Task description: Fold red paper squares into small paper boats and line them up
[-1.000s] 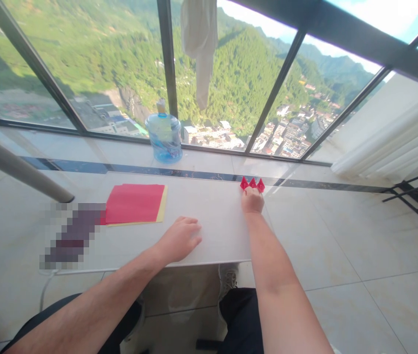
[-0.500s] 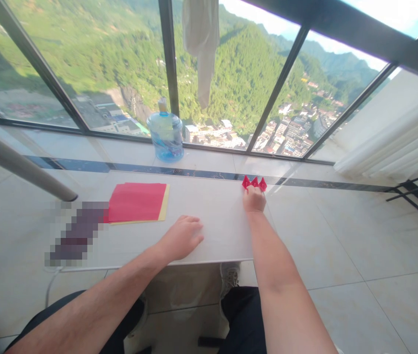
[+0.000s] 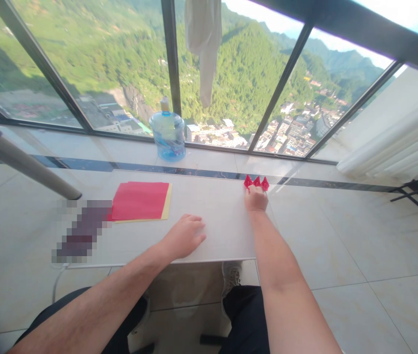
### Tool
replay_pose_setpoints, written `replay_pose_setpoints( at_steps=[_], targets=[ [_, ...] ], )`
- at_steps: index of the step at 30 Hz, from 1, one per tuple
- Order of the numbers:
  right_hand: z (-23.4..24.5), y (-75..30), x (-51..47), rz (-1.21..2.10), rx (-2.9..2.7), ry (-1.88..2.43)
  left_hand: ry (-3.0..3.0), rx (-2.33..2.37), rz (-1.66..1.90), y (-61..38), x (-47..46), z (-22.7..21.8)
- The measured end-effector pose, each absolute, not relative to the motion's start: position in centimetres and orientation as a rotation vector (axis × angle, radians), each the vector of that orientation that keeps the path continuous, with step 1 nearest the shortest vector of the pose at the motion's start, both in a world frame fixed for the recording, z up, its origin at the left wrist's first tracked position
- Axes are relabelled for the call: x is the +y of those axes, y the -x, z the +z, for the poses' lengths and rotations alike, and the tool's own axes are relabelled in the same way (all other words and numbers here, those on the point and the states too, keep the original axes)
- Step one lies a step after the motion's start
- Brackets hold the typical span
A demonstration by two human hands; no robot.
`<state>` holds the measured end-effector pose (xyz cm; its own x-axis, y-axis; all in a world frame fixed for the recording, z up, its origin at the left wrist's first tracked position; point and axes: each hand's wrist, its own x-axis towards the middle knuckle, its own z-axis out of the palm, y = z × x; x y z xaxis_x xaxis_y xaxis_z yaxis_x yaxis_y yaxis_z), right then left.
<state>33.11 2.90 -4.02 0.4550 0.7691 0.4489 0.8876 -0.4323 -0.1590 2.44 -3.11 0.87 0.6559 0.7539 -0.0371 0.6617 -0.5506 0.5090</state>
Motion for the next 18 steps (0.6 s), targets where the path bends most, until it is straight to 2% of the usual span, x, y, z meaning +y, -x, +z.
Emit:
replay_pose_setpoints(
  at_steps=[18],
  targets=[
    [-4.45,-33.41,3.02,-0.488,-1.425,2.318,-2.398,1.092,0.233,-2.45,-3.08,1.04]
  ],
)
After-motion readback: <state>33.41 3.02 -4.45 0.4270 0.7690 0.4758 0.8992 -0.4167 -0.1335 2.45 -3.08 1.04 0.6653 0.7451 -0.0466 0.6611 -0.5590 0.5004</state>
